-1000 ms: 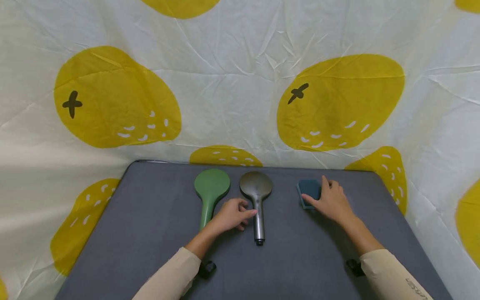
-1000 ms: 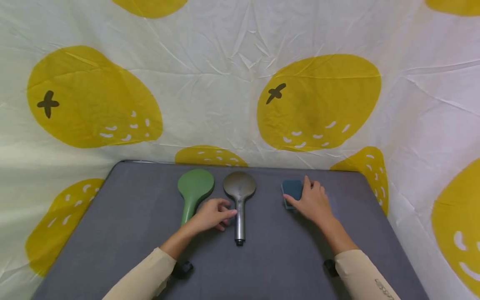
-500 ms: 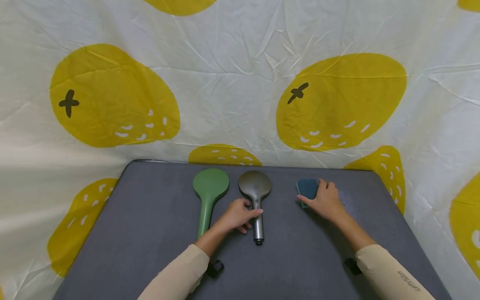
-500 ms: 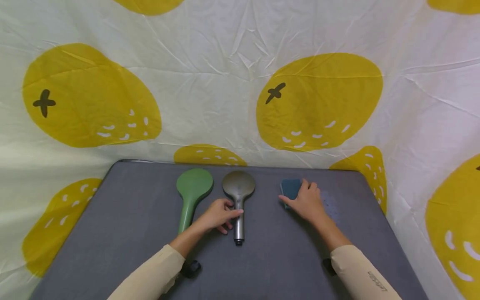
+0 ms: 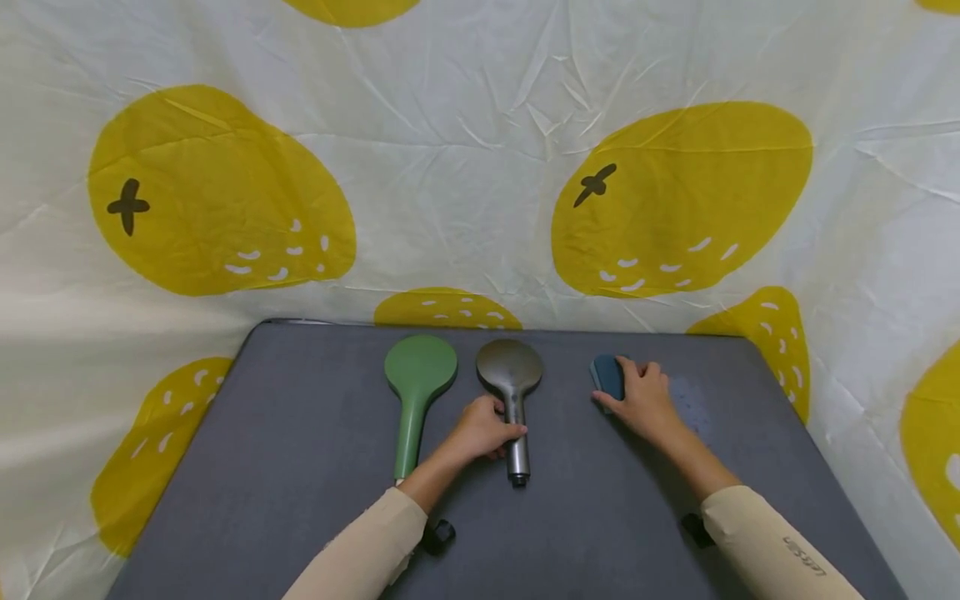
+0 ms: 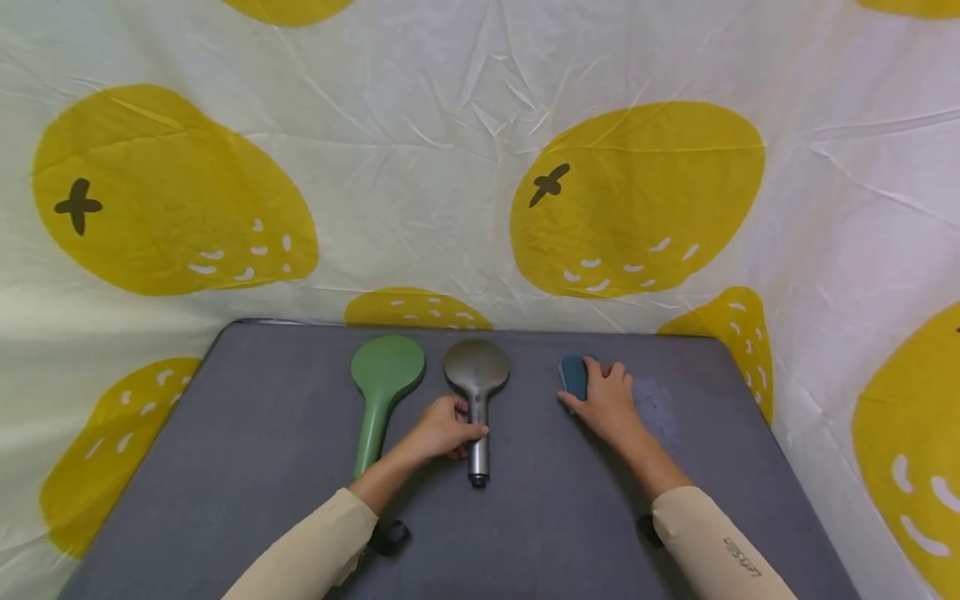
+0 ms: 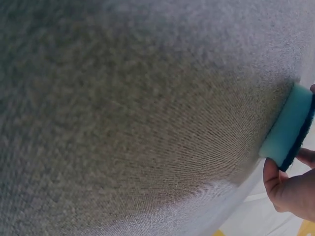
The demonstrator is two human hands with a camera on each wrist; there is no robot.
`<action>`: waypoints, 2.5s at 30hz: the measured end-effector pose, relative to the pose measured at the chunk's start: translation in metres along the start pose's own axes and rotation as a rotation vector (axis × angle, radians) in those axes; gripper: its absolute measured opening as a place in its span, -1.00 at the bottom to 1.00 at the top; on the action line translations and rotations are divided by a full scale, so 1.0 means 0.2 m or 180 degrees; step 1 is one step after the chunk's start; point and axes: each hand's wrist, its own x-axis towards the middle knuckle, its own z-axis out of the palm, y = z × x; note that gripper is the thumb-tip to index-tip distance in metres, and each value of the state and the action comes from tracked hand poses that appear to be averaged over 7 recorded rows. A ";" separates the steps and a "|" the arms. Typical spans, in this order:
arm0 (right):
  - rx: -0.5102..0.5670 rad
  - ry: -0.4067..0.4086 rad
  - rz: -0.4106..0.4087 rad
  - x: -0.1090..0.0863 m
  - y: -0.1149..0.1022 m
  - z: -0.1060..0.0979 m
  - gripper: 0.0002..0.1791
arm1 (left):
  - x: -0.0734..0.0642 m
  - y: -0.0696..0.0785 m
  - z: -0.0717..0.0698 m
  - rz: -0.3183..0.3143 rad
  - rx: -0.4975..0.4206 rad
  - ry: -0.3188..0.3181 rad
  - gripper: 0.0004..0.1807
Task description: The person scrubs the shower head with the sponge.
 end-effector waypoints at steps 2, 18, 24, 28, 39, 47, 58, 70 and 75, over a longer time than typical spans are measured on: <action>0.0005 0.0010 -0.0002 0.00 0.00 0.01 -0.07 | 0.00 -0.01 0.00 0.0028 -0.0116 -0.0020 -0.59; -0.0075 0.0091 -0.0107 -0.05 -0.03 0.02 -0.14 | -0.03 -0.07 0.00 -0.0074 -0.1410 -0.0437 -0.61; -0.0105 0.0067 -0.0107 -0.06 -0.03 0.02 -0.15 | -0.03 -0.07 0.00 0.0020 -0.1497 -0.0428 -0.62; -0.0129 0.0032 -0.0042 -0.05 -0.04 -0.01 -0.14 | -0.03 -0.06 -0.01 0.0068 -0.1533 -0.0433 -0.64; 0.0019 -0.0126 0.0187 -0.03 -0.04 -0.07 -0.17 | -0.06 -0.02 -0.06 0.0385 -0.1451 -0.0358 -0.70; 0.0233 -0.0062 0.0078 -0.03 -0.07 -0.15 -0.17 | -0.07 0.01 -0.08 0.0526 -0.1398 -0.0324 -0.67; 0.0471 0.0859 -0.1155 -0.04 -0.21 -0.25 -0.24 | -0.11 0.03 -0.13 0.0890 -0.1351 -0.0309 -0.64; 0.0012 0.1326 -0.2517 -0.07 -0.51 -0.34 -0.37 | -0.14 0.06 -0.17 0.1312 -0.1175 -0.0100 -0.62; -0.0266 0.1304 -0.2782 -0.10 -0.60 -0.34 -0.44 | -0.15 0.07 -0.18 0.1416 -0.1163 0.0011 -0.58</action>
